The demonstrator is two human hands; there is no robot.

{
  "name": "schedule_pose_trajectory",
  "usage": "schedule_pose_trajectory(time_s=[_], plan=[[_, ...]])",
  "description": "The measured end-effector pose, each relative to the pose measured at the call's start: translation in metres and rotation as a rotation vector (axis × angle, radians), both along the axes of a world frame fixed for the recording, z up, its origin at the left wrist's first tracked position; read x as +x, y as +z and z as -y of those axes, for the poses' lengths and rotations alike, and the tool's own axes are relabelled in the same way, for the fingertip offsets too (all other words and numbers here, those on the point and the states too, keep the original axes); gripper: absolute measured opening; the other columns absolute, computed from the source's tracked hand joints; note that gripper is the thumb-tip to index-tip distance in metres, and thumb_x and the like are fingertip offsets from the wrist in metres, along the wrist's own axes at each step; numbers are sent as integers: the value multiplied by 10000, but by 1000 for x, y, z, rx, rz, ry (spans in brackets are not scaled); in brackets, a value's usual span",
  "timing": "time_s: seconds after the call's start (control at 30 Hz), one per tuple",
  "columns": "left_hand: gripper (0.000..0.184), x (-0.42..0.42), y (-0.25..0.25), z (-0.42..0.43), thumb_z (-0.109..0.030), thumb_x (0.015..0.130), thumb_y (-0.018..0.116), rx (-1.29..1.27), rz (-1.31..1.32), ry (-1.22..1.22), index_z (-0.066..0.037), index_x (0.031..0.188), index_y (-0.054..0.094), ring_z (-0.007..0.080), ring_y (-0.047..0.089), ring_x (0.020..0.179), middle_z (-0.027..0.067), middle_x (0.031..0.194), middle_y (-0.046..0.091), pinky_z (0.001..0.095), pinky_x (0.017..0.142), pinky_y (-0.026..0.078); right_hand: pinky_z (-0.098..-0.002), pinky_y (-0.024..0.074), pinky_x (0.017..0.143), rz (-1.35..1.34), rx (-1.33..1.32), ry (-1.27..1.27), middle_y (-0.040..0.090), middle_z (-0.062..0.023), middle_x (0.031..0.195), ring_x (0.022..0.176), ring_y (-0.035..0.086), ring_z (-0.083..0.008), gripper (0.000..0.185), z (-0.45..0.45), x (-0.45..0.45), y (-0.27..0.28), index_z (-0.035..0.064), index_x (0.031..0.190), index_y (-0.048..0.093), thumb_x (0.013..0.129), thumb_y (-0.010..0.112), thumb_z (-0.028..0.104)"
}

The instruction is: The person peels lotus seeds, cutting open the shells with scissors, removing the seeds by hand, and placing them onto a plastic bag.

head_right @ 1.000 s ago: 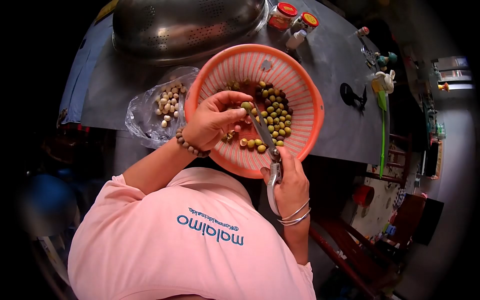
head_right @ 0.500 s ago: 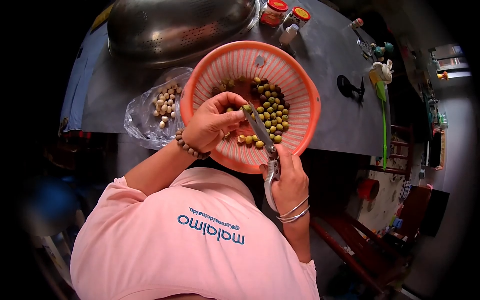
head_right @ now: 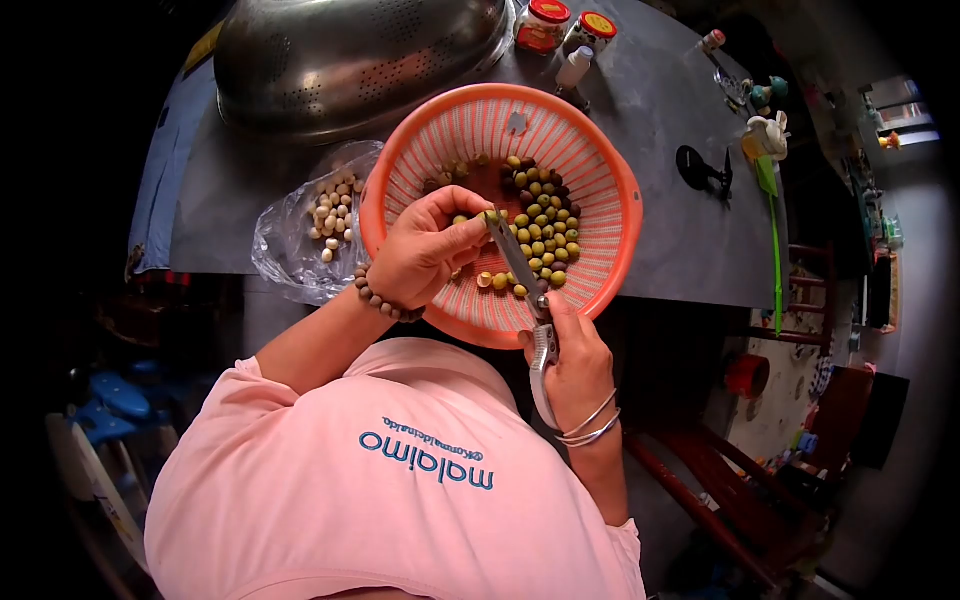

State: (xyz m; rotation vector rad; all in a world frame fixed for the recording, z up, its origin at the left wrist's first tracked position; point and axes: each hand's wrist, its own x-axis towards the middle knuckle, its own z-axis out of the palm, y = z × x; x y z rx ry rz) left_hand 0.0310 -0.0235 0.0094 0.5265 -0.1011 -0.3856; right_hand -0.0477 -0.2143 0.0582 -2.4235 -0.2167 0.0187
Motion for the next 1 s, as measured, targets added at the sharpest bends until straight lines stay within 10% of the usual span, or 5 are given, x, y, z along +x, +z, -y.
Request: schedule_pose_trajectory(time_s=[0.07, 0.87, 1.0], plan=[[154, 0, 1, 0, -31, 872, 585, -2, 1, -3, -22, 1017, 534, 107, 613, 854, 65, 956, 613, 224, 742, 514, -282, 472, 632, 12, -9, -3, 583, -138, 835, 670, 563, -187, 452, 0, -1, 0, 4, 1170, 523, 748, 685, 4], [189, -1, -4, -7, -95, 884, 592, -37, 83, -53, -16, 1045, 532, 104, 605, 841, 80, 993, 616, 207, 724, 495, -221, 426, 540, 16, 102, -8, 512, -57, 648, 552, 452, -85, 426, -6, -3, -5, 1, 1124, 547, 735, 717, 38], [202, -2, 0, -1, -106, 893, 580, -85, 16, -40, -30, 1074, 532, 99, 580, 850, 50, 1026, 598, 210, 754, 484, -306, 492, 602, -18, 128, -23, 604, -159, 804, 666, 624, -264, 464, -9, -2, -2, -2, 1143, 519, 736, 729, 70]])
